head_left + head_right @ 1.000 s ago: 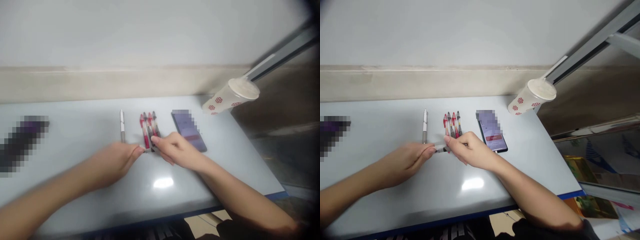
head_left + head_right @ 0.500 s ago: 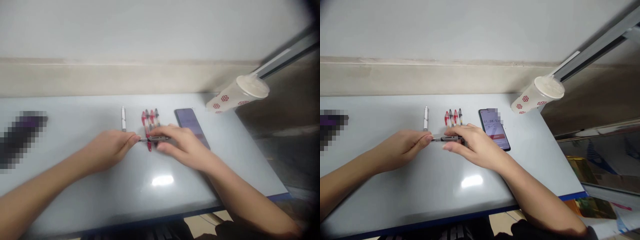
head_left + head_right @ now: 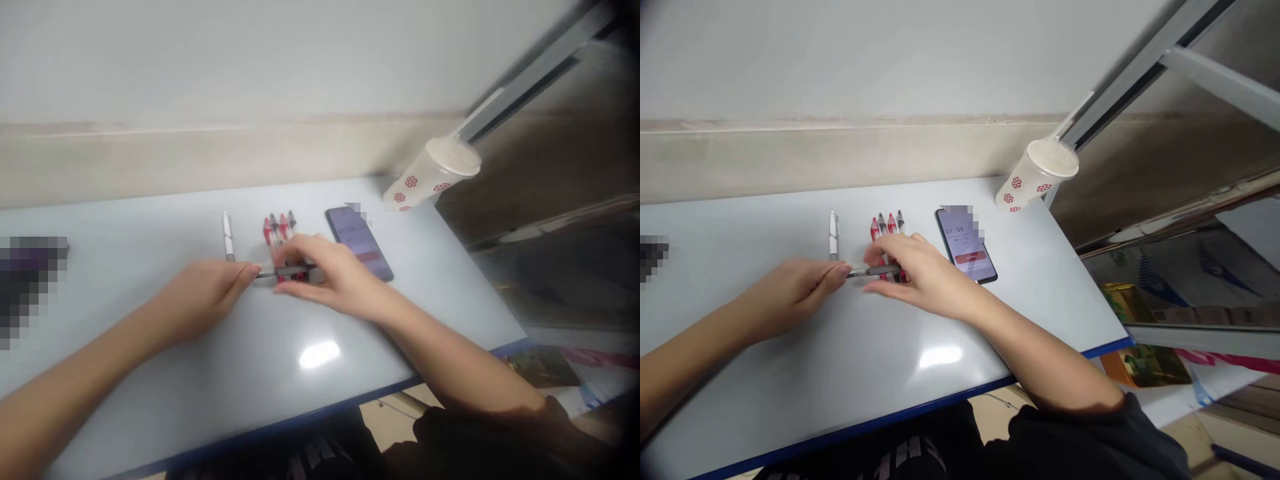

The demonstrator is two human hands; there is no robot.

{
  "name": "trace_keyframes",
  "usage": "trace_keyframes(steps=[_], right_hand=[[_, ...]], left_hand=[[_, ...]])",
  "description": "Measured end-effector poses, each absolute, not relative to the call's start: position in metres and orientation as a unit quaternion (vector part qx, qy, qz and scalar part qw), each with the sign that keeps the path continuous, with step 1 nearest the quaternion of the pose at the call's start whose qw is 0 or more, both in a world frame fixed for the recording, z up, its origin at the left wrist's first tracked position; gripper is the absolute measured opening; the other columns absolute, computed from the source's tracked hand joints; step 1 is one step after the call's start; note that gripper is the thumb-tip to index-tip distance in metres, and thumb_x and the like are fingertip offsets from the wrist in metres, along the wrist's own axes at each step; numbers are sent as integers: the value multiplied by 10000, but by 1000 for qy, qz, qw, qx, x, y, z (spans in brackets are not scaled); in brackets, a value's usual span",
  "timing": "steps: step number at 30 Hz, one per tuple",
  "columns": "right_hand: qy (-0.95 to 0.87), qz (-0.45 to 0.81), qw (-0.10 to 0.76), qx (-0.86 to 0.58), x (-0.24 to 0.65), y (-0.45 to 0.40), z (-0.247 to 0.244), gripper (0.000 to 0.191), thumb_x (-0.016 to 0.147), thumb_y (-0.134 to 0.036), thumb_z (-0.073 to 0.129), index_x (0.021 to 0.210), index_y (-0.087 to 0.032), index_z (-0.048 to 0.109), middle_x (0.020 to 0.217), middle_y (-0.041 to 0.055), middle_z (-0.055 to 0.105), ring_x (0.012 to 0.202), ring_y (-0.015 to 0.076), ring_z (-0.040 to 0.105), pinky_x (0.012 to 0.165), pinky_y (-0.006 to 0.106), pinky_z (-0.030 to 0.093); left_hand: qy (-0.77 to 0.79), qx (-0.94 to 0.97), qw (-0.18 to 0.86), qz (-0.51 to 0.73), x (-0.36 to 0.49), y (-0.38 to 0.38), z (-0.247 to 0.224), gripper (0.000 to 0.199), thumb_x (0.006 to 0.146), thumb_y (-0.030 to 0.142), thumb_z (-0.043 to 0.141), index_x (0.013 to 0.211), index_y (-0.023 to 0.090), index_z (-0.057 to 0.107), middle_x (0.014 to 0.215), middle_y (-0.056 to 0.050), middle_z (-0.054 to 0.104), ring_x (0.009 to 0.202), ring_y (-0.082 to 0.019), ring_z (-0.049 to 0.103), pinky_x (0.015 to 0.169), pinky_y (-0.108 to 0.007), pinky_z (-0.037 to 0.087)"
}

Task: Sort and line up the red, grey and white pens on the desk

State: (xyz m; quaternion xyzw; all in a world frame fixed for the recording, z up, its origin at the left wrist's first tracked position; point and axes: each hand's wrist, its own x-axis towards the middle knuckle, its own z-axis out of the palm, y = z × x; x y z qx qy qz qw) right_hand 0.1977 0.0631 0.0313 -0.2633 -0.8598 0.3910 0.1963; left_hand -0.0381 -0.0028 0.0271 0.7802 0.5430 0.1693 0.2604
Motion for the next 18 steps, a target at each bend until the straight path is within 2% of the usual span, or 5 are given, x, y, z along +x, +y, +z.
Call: trace_keyframes(steps=[4, 7, 11, 15, 18], right_hand=[[-866, 394, 158, -263, 198, 62, 33, 272, 1078, -381, 501, 988, -189, 672, 941, 39, 728, 844, 157, 641, 922, 332, 452], [-866, 370, 177, -285, 199, 63, 32, 233, 1002, -412, 644, 1084, -194, 657, 1067, 61, 727, 918, 183, 646, 913, 329, 453], [-860, 377, 165, -300, 200, 65, 29, 266, 1044, -435, 568, 979, -195, 661, 933, 39, 721, 832, 168, 638, 869, 313, 462], [-828, 416, 200, -318, 202, 67, 28, 247, 970, -431, 689, 1048, -199, 660, 1019, 53, 727, 898, 180, 657, 787, 284, 482], [-785, 458, 229, -348, 202, 69, 27, 268, 956, -453, 705, 935, -188, 673, 898, 39, 715, 797, 162, 642, 710, 277, 481]], left_hand=[[547, 785, 236, 168, -37, -3, 24, 442, 1047, 413, 322, 654, 219, 379, 529, 26, 446, 464, -138, 412, 501, -264, 299], [555, 788, 207, 168, -37, -3, 20, 420, 1040, 395, 316, 662, 218, 354, 537, 32, 411, 469, -128, 377, 512, -257, 293], [563, 788, 193, 161, -39, -3, 18, 401, 1031, 379, 305, 668, 215, 348, 551, 34, 390, 484, -122, 360, 523, -253, 282], [566, 779, 213, 165, -40, -1, 17, 411, 1038, 385, 304, 666, 215, 342, 547, 39, 386, 475, -116, 357, 515, -252, 285], [566, 773, 227, 174, -40, -1, 16, 402, 1042, 376, 318, 678, 215, 374, 546, 47, 405, 471, -113, 378, 508, -247, 298]])
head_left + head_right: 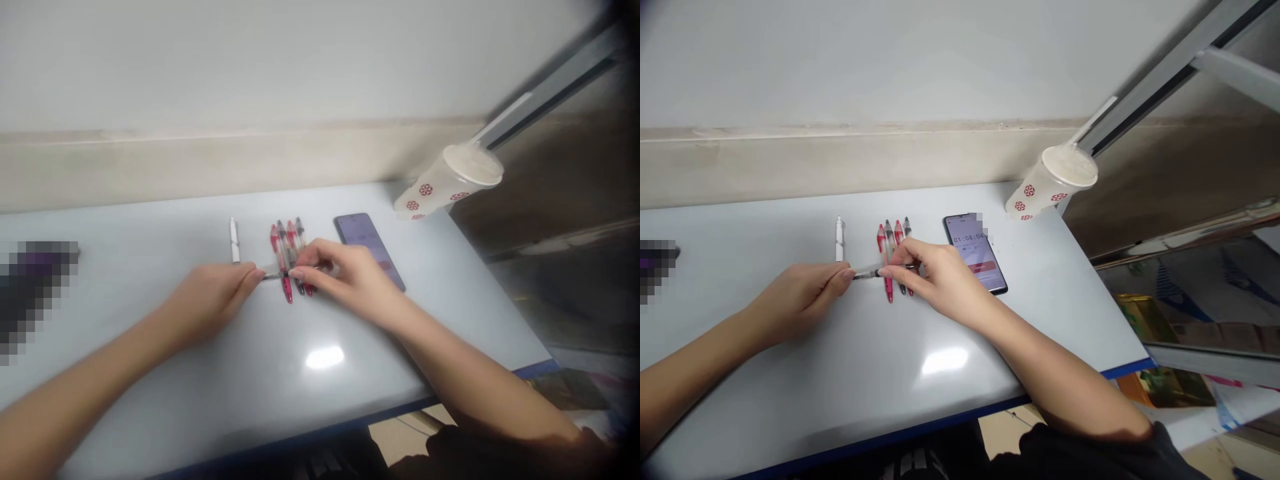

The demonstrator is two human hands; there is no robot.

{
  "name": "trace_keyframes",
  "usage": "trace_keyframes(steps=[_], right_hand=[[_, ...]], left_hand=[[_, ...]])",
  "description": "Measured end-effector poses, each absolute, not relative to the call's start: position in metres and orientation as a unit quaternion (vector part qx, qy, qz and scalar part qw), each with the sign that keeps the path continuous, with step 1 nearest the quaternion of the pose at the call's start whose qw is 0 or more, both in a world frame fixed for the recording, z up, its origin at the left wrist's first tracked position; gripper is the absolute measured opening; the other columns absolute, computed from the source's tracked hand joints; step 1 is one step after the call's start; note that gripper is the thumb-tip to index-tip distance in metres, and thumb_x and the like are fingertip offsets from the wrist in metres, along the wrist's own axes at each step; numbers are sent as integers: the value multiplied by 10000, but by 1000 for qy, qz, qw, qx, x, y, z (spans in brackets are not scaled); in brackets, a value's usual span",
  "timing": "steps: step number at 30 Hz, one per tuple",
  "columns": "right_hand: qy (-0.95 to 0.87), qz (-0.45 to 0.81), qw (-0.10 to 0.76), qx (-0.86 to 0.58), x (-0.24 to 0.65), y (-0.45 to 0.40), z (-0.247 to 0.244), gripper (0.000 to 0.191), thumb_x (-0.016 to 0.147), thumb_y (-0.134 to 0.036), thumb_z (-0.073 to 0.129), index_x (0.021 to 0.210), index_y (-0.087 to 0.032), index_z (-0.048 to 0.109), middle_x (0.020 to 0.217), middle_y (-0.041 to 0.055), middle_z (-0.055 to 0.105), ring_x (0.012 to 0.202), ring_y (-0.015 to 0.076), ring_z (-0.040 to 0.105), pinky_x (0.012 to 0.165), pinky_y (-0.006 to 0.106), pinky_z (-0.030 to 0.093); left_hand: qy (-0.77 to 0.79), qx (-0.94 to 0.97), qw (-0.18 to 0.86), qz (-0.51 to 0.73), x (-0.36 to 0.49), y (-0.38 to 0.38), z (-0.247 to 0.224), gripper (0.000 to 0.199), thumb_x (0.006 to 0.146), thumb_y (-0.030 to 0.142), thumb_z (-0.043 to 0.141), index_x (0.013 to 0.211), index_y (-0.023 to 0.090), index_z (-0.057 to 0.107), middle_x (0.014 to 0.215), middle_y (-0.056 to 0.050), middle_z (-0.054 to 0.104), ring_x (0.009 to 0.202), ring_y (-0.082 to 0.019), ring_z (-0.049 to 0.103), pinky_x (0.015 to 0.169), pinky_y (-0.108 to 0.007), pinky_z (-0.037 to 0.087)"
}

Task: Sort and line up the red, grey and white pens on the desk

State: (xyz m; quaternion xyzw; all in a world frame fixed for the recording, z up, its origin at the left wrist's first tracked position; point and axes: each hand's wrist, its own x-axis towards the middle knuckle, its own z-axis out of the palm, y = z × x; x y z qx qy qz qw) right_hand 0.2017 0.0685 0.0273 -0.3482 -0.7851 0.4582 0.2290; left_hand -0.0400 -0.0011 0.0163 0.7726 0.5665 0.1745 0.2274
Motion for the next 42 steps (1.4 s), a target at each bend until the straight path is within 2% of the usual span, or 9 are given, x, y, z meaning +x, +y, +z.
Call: trace_keyframes(steps=[4, 9, 12, 15, 22, 25, 34, 42], right_hand=[[-727, 494, 319, -354, 201, 72, 27, 309, 875, -452, 801, 902, -181, 654, 877, 34, 685, 765, 149, 629, 694, 287, 509], [-680, 525, 388, -334, 200, 73, 28, 373, 849, -398, 831, 1081, -209, 608, 974, 30, 670, 765, 130, 646, 693, 278, 554], [-674, 500, 410, -357, 200, 73, 28, 306, 897, -374, 780, 1092, -217, 604, 980, 29, 662, 778, 127, 647, 726, 281, 570], [-673, 460, 435, -383, 202, 75, 26, 225, 940, -344, 722, 1097, -229, 608, 967, 24, 654, 775, 129, 643, 771, 301, 579], [-667, 438, 450, -400, 206, 82, 25, 172, 928, -281, 727, 1063, -237, 629, 918, 13, 646, 764, 133, 634, 763, 300, 563], [-666, 441, 454, -395, 206, 84, 24, 184, 929, -279, 727, 1076, -239, 624, 884, 7, 643, 746, 132, 624, 740, 294, 553], [-671, 429, 439, -415, 208, 88, 24, 229, 921, -306, 743, 1106, -243, 624, 979, 23, 669, 787, 137, 645, 764, 299, 565], [-672, 417, 425, -440, 211, 92, 25, 228, 916, -346, 758, 1086, -240, 651, 960, 37, 671, 761, 149, 642, 714, 307, 573]], left_hand=[[544, 779, 230, 212, -42, -2, 14, 337, 1047, 320, 365, 748, 211, 475, 557, 65, 450, 462, -102, 421, 494, -227, 327], [489, 796, 165, 316, -45, -2, 8, 135, 1022, 202, 457, 1018, 205, 592, 660, 60, 560, 518, -99, 501, 524, -212, 396], [462, 809, 81, 355, -46, 0, 2, 155, 1005, 156, 495, 1118, 201, 592, 744, 26, 616, 601, -117, 557, 574, -227, 433], [449, 818, 51, 357, -47, 3, -3, 166, 1001, 131, 520, 1132, 198, 598, 752, 13, 607, 634, -132, 548, 600, -245, 446], [446, 818, 74, 355, -48, 5, -10, 174, 994, 93, 516, 1117, 169, 611, 734, -10, 582, 685, -173, 541, 682, -315, 481], [453, 813, 74, 360, -48, 4, -10, 178, 994, 85, 515, 1121, 168, 607, 762, -19, 602, 703, -171, 552, 683, -311, 480], [468, 799, 60, 373, -49, 5, -17, 197, 981, 69, 534, 1135, 177, 592, 799, -18, 620, 726, -158, 538, 693, -298, 460], [468, 798, 87, 369, -48, 6, -14, 211, 983, 75, 516, 1143, 177, 610, 723, 8, 544, 658, -154, 496, 654, -312, 441]])
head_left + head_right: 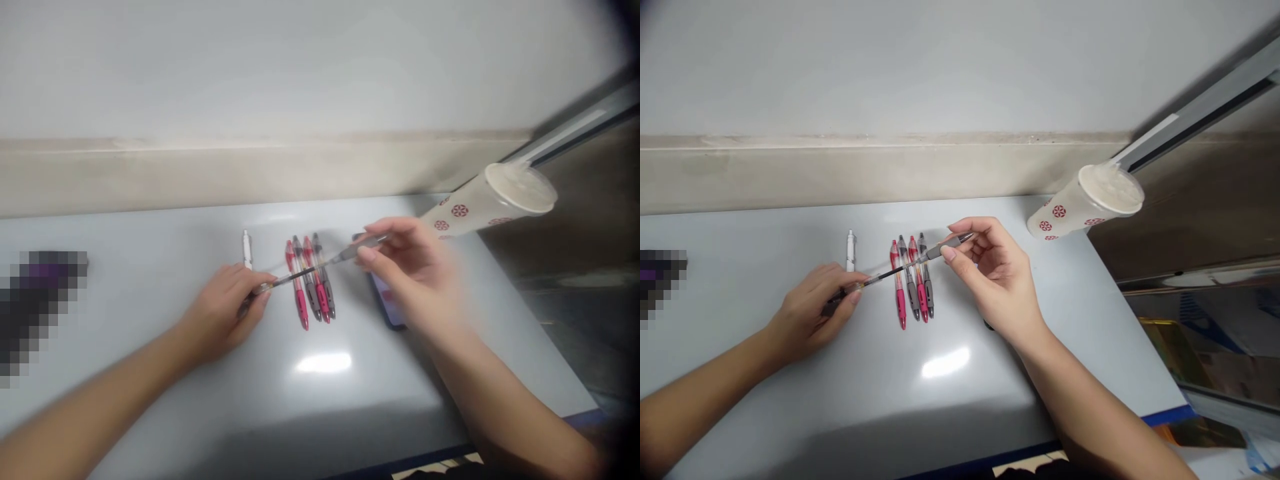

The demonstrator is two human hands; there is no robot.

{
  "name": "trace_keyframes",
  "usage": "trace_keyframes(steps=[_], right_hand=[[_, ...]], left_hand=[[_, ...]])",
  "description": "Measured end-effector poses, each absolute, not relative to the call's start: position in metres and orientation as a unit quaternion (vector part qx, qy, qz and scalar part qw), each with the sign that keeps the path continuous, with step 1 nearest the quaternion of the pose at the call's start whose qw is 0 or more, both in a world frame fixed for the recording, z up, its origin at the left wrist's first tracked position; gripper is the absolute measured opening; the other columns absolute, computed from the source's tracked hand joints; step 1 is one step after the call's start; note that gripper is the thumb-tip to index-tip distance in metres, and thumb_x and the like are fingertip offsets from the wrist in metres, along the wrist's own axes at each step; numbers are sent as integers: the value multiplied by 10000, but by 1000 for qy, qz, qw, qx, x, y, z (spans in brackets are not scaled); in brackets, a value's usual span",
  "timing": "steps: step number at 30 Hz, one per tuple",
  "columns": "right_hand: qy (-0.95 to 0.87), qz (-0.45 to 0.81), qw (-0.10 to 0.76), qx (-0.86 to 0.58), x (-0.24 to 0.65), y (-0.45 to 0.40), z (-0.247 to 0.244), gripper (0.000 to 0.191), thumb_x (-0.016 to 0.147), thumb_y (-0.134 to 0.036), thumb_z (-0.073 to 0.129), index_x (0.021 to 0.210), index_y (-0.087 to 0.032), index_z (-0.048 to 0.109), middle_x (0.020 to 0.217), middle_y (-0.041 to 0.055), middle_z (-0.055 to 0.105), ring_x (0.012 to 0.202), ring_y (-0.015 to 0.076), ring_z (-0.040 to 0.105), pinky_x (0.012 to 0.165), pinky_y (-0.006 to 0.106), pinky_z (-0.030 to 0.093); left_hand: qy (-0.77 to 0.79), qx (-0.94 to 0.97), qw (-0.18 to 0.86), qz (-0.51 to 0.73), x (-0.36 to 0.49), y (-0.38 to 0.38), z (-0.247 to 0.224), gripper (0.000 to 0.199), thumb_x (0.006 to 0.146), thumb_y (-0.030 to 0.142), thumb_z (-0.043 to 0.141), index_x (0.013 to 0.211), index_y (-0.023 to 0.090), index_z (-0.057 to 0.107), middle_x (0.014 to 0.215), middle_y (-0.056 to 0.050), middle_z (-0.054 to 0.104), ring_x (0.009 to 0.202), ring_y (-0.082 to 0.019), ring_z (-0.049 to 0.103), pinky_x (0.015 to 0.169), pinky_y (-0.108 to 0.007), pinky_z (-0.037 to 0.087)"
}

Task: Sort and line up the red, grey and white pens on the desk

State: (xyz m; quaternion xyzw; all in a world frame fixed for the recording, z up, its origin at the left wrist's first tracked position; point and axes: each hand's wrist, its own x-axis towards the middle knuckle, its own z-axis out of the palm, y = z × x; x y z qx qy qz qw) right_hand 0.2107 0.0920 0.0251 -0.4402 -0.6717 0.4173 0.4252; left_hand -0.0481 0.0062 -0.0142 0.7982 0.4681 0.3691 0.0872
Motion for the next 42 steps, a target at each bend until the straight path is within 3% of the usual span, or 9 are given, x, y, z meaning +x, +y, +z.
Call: trace_keyframes(steps=[8, 14, 19, 24, 28, 30, 33, 37, 42], right_hand=[[-694, 470, 373, -398, 206, 88, 21, 212, 881, -382, 805, 975, -213, 717, 933, 45, 730, 796, 161, 680, 751, 321, 580], [-721, 486, 296, -395, 204, 83, 27, 264, 870, -451, 807, 902, -192, 772, 767, 33, 726, 647, 140, 630, 591, 281, 502], [-803, 420, 205, -369, 205, 79, 30, 545, 1024, -508, 590, 597, -170, 624, 537, -5, 586, 495, 88, 506, 518, 247, 377], [-832, 375, 211, -349, 210, 80, 32, 286, 970, -486, 687, 968, -203, 732, 814, 22, 727, 649, 130, 620, 589, 246, 444], [-861, 345, 209, -308, 209, 79, 29, 393, 1074, -417, 523, 806, -193, 704, 700, 16, 671, 612, 125, 592, 632, 259, 446], [-861, 349, 191, -317, 208, 78, 27, 353, 1069, -430, 533, 885, -196, 723, 709, 9, 677, 612, 125, 599, 625, 256, 446], [-855, 360, 188, -322, 207, 77, 27, 280, 1006, -450, 649, 1128, -208, 719, 912, 36, 748, 757, 152, 679, 685, 256, 492], [-867, 339, 185, -316, 207, 76, 27, 369, 1071, -429, 527, 890, -193, 746, 804, 48, 721, 754, 164, 676, 712, 273, 496], [-861, 346, 192, -319, 207, 78, 27, 237, 998, -421, 664, 1108, -225, 737, 984, 53, 756, 835, 173, 695, 721, 264, 515]], left_hand=[[442, 819, 67, 359, -48, 7, -15, 256, 1002, 73, 520, 1219, 171, 612, 853, -42, 685, 750, -175, 564, 714, -326, 483], [416, 835, 31, 359, -52, 7, -20, 291, 1012, 100, 560, 1281, 191, 623, 843, -25, 676, 747, -164, 565, 725, -315, 475], [412, 840, 17, 352, -53, 6, -19, 317, 1002, 117, 595, 1292, 235, 643, 818, -10, 674, 746, -161, 580, 709, -307, 457], [420, 834, 18, 356, -54, 6, -18, 333, 1003, 119, 596, 1310, 240, 640, 803, -4, 660, 735, -160, 574, 710, -311, 456], [399, 843, 23, 361, -57, 8, -18, 404, 992, 107, 611, 1356, 283, 619, 853, -5, 705, 743, -159, 602, 710, -314, 457], [394, 847, 16, 357, -59, 8, -18, 407, 990, 104, 613, 1353, 287, 620, 863, -10, 719, 742, -160, 613, 706, -317, 452], [408, 841, 2, 355, -59, 9, -17, 364, 1001, 120, 600, 1327, 280, 631, 832, -8, 709, 720, -161, 609, 695, -319, 447], [400, 845, 4, 355, -58, 9, -18, 354, 998, 104, 601, 1312, 264, 633, 864, -16, 718, 732, -160, 608, 696, -319, 444], [404, 845, -3, 350, -59, 8, -20, 376, 1002, 121, 599, 1346, 271, 626, 854, -7, 731, 724, -164, 624, 695, -322, 448]])
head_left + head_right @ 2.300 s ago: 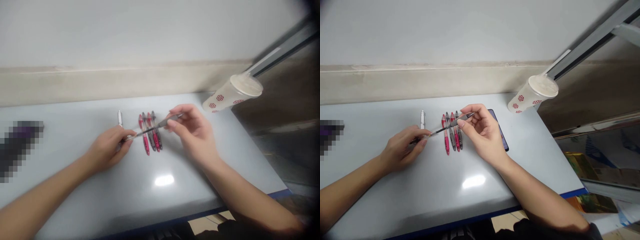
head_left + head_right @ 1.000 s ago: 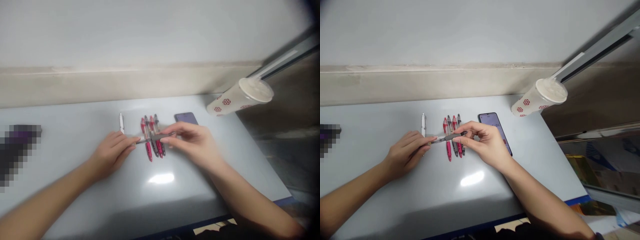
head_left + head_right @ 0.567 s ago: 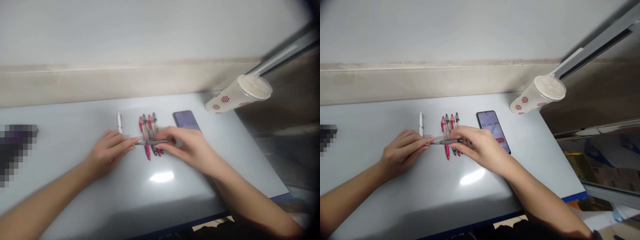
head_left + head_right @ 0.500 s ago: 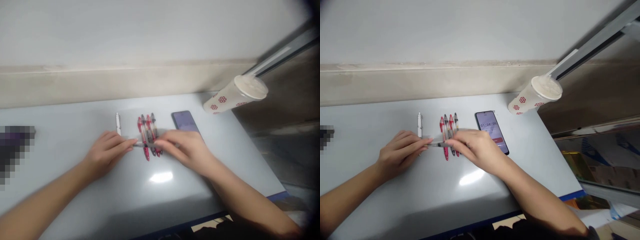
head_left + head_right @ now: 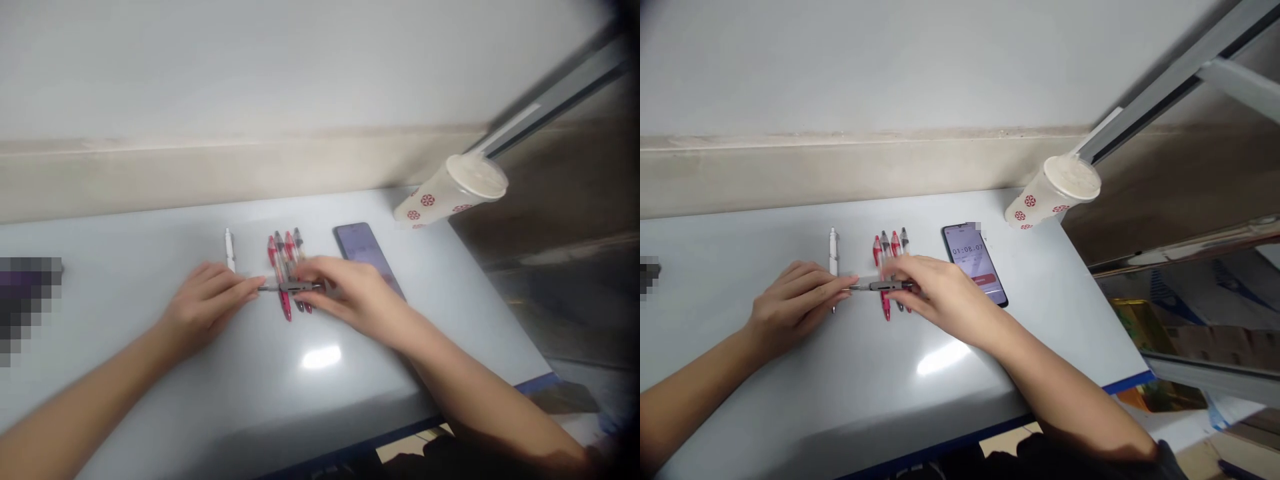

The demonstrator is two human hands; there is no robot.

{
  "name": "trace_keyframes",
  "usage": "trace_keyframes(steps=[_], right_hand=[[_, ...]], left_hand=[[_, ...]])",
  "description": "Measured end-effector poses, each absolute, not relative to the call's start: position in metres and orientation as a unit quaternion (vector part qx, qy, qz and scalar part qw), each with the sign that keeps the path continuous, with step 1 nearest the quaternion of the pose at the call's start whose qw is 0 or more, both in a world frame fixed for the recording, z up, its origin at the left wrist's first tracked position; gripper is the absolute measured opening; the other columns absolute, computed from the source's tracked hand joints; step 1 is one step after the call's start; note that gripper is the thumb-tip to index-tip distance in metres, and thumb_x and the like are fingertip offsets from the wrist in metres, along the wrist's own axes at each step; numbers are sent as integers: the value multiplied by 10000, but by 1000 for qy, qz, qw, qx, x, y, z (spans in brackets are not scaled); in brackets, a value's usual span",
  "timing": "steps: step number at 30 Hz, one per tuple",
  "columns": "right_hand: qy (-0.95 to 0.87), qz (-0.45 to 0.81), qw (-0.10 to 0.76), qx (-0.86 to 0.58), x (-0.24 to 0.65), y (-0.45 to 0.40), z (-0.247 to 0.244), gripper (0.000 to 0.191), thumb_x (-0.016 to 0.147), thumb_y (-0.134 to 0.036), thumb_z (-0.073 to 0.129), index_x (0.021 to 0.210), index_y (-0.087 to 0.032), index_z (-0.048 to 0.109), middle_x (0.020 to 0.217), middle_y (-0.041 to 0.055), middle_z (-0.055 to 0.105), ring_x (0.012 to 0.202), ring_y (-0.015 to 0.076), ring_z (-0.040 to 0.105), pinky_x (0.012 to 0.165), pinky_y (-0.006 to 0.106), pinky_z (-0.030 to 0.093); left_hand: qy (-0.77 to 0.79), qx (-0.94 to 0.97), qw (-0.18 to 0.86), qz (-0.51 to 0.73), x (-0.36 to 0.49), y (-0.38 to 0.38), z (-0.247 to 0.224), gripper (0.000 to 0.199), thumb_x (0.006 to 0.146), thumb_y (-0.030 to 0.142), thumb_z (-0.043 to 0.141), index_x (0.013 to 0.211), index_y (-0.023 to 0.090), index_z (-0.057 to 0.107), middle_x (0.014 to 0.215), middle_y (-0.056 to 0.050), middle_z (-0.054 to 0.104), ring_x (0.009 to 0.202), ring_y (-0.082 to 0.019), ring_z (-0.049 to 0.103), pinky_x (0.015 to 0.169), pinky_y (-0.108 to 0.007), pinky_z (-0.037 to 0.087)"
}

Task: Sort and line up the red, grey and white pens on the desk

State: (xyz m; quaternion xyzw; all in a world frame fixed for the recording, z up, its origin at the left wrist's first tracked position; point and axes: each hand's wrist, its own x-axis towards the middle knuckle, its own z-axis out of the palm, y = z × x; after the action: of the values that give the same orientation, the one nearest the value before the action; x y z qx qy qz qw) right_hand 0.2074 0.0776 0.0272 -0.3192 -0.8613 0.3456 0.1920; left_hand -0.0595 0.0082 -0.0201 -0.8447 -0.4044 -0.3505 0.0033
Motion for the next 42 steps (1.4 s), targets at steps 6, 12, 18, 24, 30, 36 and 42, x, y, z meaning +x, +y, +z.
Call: trace_keyframes(steps=[6, 12, 18, 24, 30, 36, 42], right_hand=[[-862, 355, 202, -298, 207, 81, 23, 270, 1035, -426, 595, 1032, -214, 762, 915, 57, 754, 830, 182, 701, 777, 302, 546], [-867, 360, 198, -281, 206, 79, 22, 271, 1064, -357, 553, 937, -194, 728, 857, 38, 735, 759, 152, 674, 730, 271, 507], [-851, 391, 161, -312, 206, 79, 20, 222, 1043, -399, 596, 1087, -207, 697, 891, 25, 738, 716, 137, 653, 666, 246, 461], [-879, 342, 169, -288, 206, 80, 20, 268, 1059, -376, 561, 914, -188, 685, 820, 31, 689, 728, 141, 615, 683, 255, 431], [-852, 372, 172, -326, 203, 78, 14, 185, 1028, -363, 612, 1019, -189, 675, 813, 0, 695, 676, 114, 600, 664, 236, 412], [-801, 410, 236, -367, 198, 72, 11, 170, 978, -350, 655, 1005, -185, 622, 804, -3, 700, 623, 104, 569, 609, 233, 395], [-717, 527, 263, -373, 194, 64, 20, 263, 920, -396, 730, 961, -183, 580, 688, -28, 658, 638, 115, 587, 606, 229, 415]], left_hand=[[-403, -853, 31, -331, -61, 8, -19, 342, 997, 112, 604, 1307, 252, 634, 879, -26, 757, 726, -172, 659, 697, -330, 453], [-373, -871, 31, -318, -62, 7, -16, 348, 989, 98, 618, 1319, 207, 594, 894, -48, 762, 728, -178, 655, 683, -334, 472], [-374, -872, 45, -312, -64, 7, -17, 347, 995, 97, 612, 1313, 232, 594, 905, -42, 766, 721, -169, 656, 683, -334, 470], [-365, -876, 44, -313, -61, 8, -16, 285, 1003, 103, 597, 1264, 214, 614, 881, -43, 759, 696, -163, 637, 656, -327, 459], [-466, -811, 22, -354, -61, 11, -7, 202, 970, 200, 673, 1150, 286, 705, 936, -29, 763, 767, -173, 686, 673, -307, 525], [-599, -555, -269, -511, -38, 32, 25, 260, 889, 340, 765, 1102, 232, 662, 843, -8, 715, 684, -156, 703, 669, -294, 592], [-570, -515, -359, -530, 0, 53, 42, 302, 889, 377, 745, 1101, 216, 601, 808, 2, 702, 601, -135, 678, 621, -283, 587]])
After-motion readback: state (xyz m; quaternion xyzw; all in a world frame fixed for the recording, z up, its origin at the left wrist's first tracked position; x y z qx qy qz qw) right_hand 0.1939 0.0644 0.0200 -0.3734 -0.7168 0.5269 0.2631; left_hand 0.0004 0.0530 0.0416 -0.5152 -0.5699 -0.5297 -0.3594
